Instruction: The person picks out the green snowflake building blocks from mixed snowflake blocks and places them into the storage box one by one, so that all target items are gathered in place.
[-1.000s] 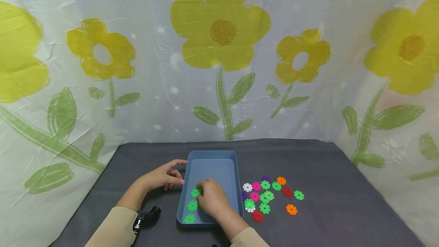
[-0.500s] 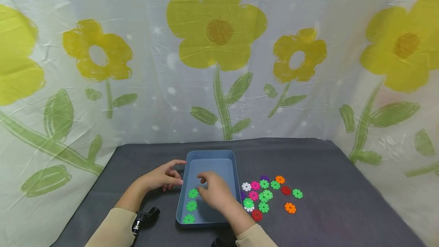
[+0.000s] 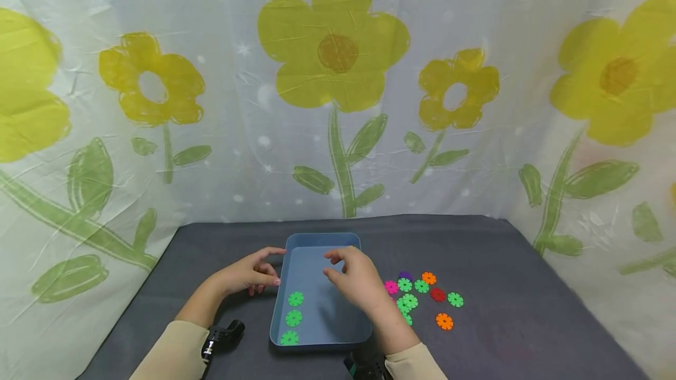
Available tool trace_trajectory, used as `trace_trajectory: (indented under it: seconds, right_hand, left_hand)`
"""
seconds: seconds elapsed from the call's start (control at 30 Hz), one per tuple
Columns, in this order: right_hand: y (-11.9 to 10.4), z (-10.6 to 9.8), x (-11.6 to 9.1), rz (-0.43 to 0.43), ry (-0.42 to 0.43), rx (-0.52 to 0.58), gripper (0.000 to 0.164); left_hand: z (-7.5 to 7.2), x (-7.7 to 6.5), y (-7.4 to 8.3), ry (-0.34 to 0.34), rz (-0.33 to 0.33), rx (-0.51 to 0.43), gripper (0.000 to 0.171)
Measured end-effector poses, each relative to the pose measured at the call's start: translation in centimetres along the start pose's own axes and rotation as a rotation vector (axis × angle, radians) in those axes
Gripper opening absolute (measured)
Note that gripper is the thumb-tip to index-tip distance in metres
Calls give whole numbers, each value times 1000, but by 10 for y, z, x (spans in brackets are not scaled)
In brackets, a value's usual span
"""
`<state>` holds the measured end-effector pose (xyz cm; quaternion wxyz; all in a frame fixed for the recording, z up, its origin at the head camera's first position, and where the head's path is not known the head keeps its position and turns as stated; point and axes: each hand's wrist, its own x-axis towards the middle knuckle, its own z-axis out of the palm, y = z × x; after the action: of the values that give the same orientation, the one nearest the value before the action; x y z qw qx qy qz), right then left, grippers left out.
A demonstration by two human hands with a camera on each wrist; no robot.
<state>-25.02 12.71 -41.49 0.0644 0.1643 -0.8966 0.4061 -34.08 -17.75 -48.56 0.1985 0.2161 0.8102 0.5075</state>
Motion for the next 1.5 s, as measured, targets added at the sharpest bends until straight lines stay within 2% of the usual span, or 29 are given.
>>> trace_trajectory:
  seconds: [0.33,0.73,0.97,1.27,1.4,1.5]
  right_hand:
    - [18,-38,-1,66,49,67,24]
    - [51,-84,-4,92,52,25,26]
    - [77,-90,-6,197,13,2,26]
    - [120,-88,-12,270,-50,-65,23]
    - [133,-88,-15,305,-101,-88,21]
    - [139,-87,-17,318,-147,-64,27]
  left_hand:
    - [-1,1,-6,-15,-7,-6,83]
    - [0,1,2,-3,-12,0,81]
    - [1,-1,4,11,-22,1,80]
    - [0,-1,3,3,-20,-1,82]
    - [0,0,2,0,-19,-8,82]
    - [-1,1,1,-2,-17,-12,82]
